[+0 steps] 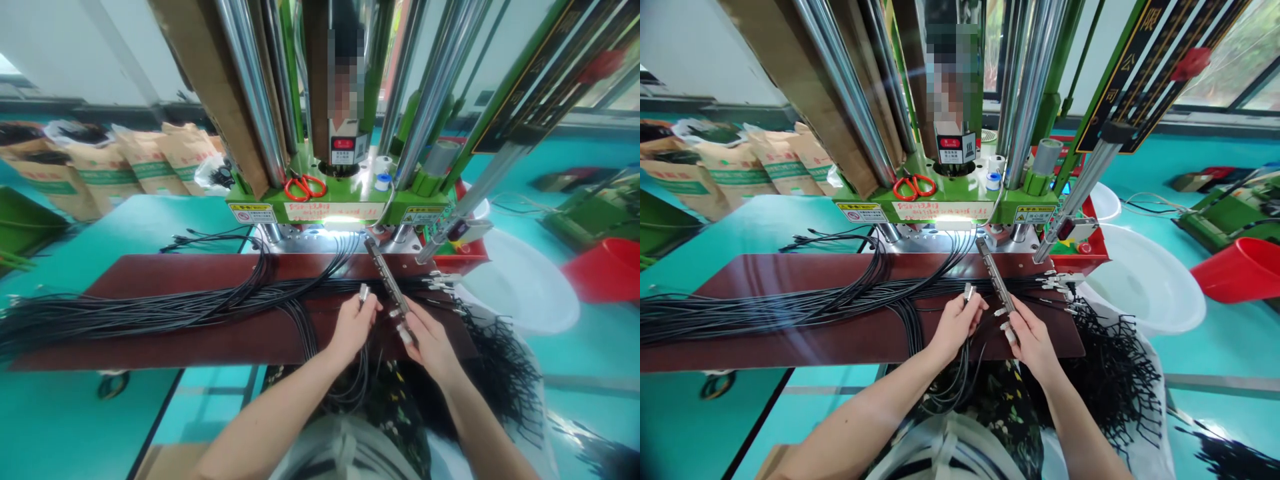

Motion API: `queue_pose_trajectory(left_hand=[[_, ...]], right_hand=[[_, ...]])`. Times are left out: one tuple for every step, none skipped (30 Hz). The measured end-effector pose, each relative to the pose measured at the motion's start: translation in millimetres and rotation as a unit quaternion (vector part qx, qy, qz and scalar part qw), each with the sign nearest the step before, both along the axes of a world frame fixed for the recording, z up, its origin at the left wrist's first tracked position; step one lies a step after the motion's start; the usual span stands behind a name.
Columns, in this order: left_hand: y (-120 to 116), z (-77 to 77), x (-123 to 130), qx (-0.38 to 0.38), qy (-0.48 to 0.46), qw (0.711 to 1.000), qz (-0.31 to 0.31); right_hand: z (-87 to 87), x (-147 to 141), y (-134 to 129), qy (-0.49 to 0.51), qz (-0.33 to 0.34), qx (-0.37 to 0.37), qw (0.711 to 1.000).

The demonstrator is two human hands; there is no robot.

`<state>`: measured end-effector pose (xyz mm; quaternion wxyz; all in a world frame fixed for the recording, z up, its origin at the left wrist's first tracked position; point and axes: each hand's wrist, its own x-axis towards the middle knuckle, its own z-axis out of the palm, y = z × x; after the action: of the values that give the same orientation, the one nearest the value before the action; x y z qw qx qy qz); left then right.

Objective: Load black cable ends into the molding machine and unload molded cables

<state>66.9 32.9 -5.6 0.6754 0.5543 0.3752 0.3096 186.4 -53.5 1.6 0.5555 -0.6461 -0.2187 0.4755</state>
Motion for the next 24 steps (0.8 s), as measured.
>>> queue_pose_trajectory(left_hand=[[0.8,0.0,-0.1,-0.007,-0.007,1.000,0.017],[0.9,-0.2,0.0,-0.017,-0.016,0.999,0.027],[0.5,-0.6,0.4,-0.030,-0.026,0.999,0.031],[-0.2,-0.9,1.0,-0.045,-0.036,0.998,0.028],[-1.0,-1.2,1.6,-0.059,-0.048,0.997,0.020],[-1.6,-1.2,2.2,-0.073,-0.059,0.996,0.004],[-1.9,-0.9,2.7,-0.085,-0.068,0.994,-0.017],[-1.7,-0.3,3.0,-0.096,-0.075,0.992,-0.041],[-1.1,0.6,3.1,-0.106,-0.078,0.989,-0.062],[-0.1,1.7,3.0,-0.116,-0.078,0.987,-0.077],[1.0,2.9,2.8,-0.127,-0.075,0.985,-0.087],[2.2,4.1,2.6,-0.138,-0.071,0.984,-0.089],[3.2,5.3,2.3,-0.148,-0.068,0.983,-0.088],[4.1,6.4,2.1,-0.158,-0.065,0.981,-0.086],[4.6,7.3,1.8,-0.170,-0.064,0.980,-0.085],[5.0,8.0,1.6,-0.181,-0.063,0.978,-0.084],[5.0,8.5,1.4,-0.190,-0.062,0.976,-0.081],[4.8,8.7,1.3,-0.196,-0.063,0.976,-0.077],[4.4,8.6,1.1,-0.199,-0.064,0.975,-0.071],[3.8,8.1,1.1,-0.198,-0.066,0.976,-0.063],[3.1,7.3,1.0,-0.194,-0.068,0.977,-0.056],[2.6,6.4,1.0,-0.188,-0.069,0.978,-0.050],[2.2,5.5,0.9,-0.176,-0.067,0.981,-0.047],[2.1,4.7,0.8,-0.156,-0.062,0.985,-0.044]], right_hand=[[0.5,0.4,0.2,0.009,-0.009,0.000,1.000],[0.7,0.9,0.5,0.016,-0.014,0.002,1.000],[0.8,1.6,0.7,0.021,-0.014,0.005,1.000],[0.9,2.3,1.0,0.026,-0.010,0.007,1.000],[0.9,3.1,1.2,0.029,-0.003,0.007,1.000],[1.0,3.9,1.3,0.031,0.004,0.007,1.000],[1.2,4.7,1.4,0.031,0.012,0.005,0.999],[1.6,5.2,1.3,0.030,0.023,0.005,0.999],[2.2,5.6,1.1,0.027,0.036,0.005,0.999],[3.1,5.7,0.8,0.021,0.050,0.007,0.999],[4.1,5.5,0.5,0.012,0.062,0.010,0.998],[5.1,5.1,0.0,0.000,0.070,0.014,0.997],[6.1,4.5,-0.4,-0.011,0.075,0.017,0.997],[6.9,4.0,-0.9,-0.022,0.077,0.019,0.997],[7.1,3.6,-1.4,-0.034,0.078,0.018,0.996],[6.8,3.4,-1.9,-0.046,0.081,0.016,0.996],[5.9,3.6,-2.3,-0.060,0.089,0.013,0.994],[4.5,4.1,-2.8,-0.076,0.101,0.010,0.992],[2.7,4.9,-3.2,-0.094,0.116,0.007,0.989],[0.8,5.6,-3.5,-0.110,0.131,0.006,0.985],[-0.9,6.2,-3.7,-0.121,0.145,0.006,0.982],[-2.1,6.5,-3.7,-0.127,0.154,0.005,0.980],[-2.5,6.3,-3.6,-0.127,0.155,0.004,0.980],[-2.2,5.7,-3.3,-0.120,0.148,0.001,0.982]])
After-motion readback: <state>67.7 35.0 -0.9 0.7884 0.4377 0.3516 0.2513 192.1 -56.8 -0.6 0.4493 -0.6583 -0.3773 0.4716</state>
